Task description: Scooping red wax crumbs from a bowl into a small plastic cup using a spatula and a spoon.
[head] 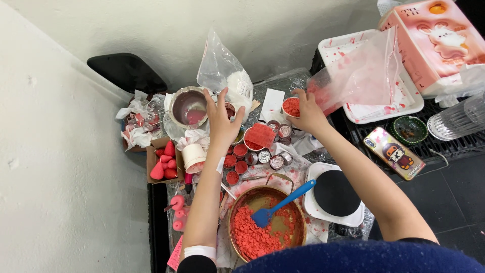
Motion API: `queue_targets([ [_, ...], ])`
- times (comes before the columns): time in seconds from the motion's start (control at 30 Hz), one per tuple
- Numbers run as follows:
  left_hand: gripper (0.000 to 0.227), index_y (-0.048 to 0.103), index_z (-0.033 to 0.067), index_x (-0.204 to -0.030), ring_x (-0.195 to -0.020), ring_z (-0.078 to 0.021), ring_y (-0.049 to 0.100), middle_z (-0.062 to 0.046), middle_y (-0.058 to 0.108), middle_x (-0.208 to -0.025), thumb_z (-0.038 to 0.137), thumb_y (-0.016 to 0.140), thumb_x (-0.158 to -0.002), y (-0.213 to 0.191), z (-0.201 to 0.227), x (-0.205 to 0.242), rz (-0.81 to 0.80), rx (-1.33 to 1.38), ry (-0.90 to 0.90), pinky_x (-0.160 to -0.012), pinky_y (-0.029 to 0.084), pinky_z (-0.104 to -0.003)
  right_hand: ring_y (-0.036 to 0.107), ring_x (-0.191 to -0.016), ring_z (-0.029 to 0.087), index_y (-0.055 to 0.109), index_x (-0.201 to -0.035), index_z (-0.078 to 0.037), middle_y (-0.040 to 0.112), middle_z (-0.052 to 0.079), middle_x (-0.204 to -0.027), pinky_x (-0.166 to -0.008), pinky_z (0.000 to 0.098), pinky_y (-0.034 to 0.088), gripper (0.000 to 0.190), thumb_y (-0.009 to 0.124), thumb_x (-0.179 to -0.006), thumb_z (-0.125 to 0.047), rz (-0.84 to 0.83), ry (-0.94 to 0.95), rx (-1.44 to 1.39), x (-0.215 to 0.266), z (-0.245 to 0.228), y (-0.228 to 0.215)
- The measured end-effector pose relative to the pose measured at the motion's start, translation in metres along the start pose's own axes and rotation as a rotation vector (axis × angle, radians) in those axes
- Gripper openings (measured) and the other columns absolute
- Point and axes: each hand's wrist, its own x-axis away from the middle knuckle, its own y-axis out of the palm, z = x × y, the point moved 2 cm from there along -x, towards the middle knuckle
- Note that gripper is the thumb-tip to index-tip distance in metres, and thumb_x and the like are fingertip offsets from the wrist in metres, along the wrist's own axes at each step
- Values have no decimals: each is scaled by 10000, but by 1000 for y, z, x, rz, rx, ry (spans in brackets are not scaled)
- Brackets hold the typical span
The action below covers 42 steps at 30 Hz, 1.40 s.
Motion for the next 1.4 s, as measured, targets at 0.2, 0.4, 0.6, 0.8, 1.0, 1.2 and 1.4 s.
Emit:
queue_targets([
  [0.2,738,398,66,-1556,-1540,-399,351,-261,368,-1640,371,720,-965,23,-45,-20,-116,20,-93,-1241,295,-469,605,-1079,492,368,-1433,-146,445,269,-1273,-893,524,551,891,895,-718,-217,45,-53,-21,-3,-3,4],
  [0.4,823,348,3,-1581,-1508,-306,471,-245,413,-1633,342,728,-935,46,-20,-26,-60,288,-88,-1219,407,-375,601,-1087,481,374,-1437,-144,446,258,-1286,-916,523,547,889,882,-708,-192,22,13,-15,-4,-3,6],
  [0.6,973,52,-42,-1624,-1551,-295,249,-253,113,-1691,234,720,-973,66,-2,-19,47,846,-201,-1261,230,-372,597,-1120,472,385,-1400,-129,449,259,-1300,-928,508,557,844,893,-729,-186,51,-82,-39,-9,9,15],
  [0.8,867,141,-22,-1627,-1553,-299,331,-224,204,-1716,252,672,-999,59,-24,19,60,745,-213,-1263,269,-375,587,-1099,501,345,-1405,-111,420,294,-1316,-909,525,548,916,914,-691,-183,44,15,-24,-15,9,20],
  [1.0,434,626,64,-1285,-1359,-268,516,-226,188,-1681,75,657,-852,-11,23,10,39,46,-108,-1183,389,-454,586,-1140,502,350,-1413,-110,429,285,-1340,-933,522,554,892,907,-723,-202,88,3,-9,-17,18,24],
  [1.2,464,496,65,-1408,-1566,-337,390,-139,272,-1705,-45,574,-964,-61,5,-28,285,-271,165,-1279,307,-569,562,-1157,511,319,-1450,-96,368,321,-1388,-949,521,540,1043,955,-635,-242,34,24,37,-19,16,24],
  [1.4,460,689,145,-1263,-1433,-361,417,-147,395,-1612,-50,650,-848,-31,-26,-75,-31,-647,403,-1123,371,-556,396,-1340,525,314,-1495,-131,321,319,-1463,-1004,560,477,1099,961,-635,-350,14,32,86,-18,0,13],
])
